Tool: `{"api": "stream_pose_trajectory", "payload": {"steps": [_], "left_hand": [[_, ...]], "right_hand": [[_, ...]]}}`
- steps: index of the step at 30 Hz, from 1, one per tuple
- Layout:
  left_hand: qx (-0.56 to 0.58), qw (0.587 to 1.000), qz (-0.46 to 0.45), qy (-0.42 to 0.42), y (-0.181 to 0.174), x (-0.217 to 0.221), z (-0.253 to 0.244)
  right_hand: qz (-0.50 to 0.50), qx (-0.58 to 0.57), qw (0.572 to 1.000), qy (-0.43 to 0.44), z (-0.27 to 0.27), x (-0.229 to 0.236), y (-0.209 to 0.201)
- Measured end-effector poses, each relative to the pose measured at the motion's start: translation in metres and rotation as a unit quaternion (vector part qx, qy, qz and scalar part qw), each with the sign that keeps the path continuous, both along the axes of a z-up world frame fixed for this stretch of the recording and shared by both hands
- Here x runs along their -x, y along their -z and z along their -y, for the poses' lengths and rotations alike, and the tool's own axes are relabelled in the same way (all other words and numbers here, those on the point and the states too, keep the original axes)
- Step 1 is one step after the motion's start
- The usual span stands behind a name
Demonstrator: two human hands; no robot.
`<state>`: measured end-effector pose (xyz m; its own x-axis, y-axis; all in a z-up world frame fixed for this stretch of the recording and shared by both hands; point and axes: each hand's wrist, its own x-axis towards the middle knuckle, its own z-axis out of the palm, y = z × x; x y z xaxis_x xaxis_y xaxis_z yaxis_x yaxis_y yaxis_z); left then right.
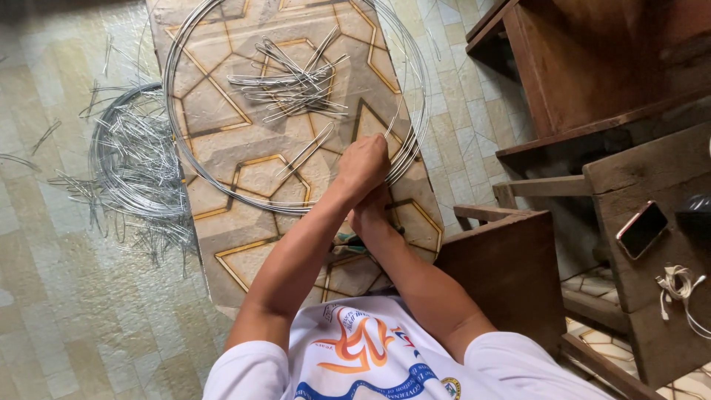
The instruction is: Separating thin metal wires from a large coil and cutting them to length using wire cutters.
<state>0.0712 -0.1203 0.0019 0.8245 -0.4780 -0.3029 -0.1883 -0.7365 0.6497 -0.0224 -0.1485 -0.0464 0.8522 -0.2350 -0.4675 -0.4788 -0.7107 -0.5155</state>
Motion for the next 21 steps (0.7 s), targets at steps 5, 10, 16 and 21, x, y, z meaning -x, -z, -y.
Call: {"api": "stream_pose_trajectory", "payload": {"steps": [5,10,16,21], "left_hand": [[0.0,1.0,-0.015,0.004,-0.009,-0.001,0.001],[0.004,0.999,-0.034,0.007,-0.017,-0.001,-0.002],[0.018,1.0,-0.024,0.003,0.0,-0.007,0.006],[0.016,1.0,-0.025,-0.001,-0.005,-0.005,0.005]], "right_hand": [[0.01,-0.057,0.998,0.039,-0.001,-0.002,-0.006],[0.019,-0.114,0.99,0.078,0.001,0.006,-0.013],[0.035,-0.189,0.973,0.125,-0.003,0.002,-0.018],[0.052,-0.264,0.948,0.17,-0.01,-0.009,-0.021]]}}
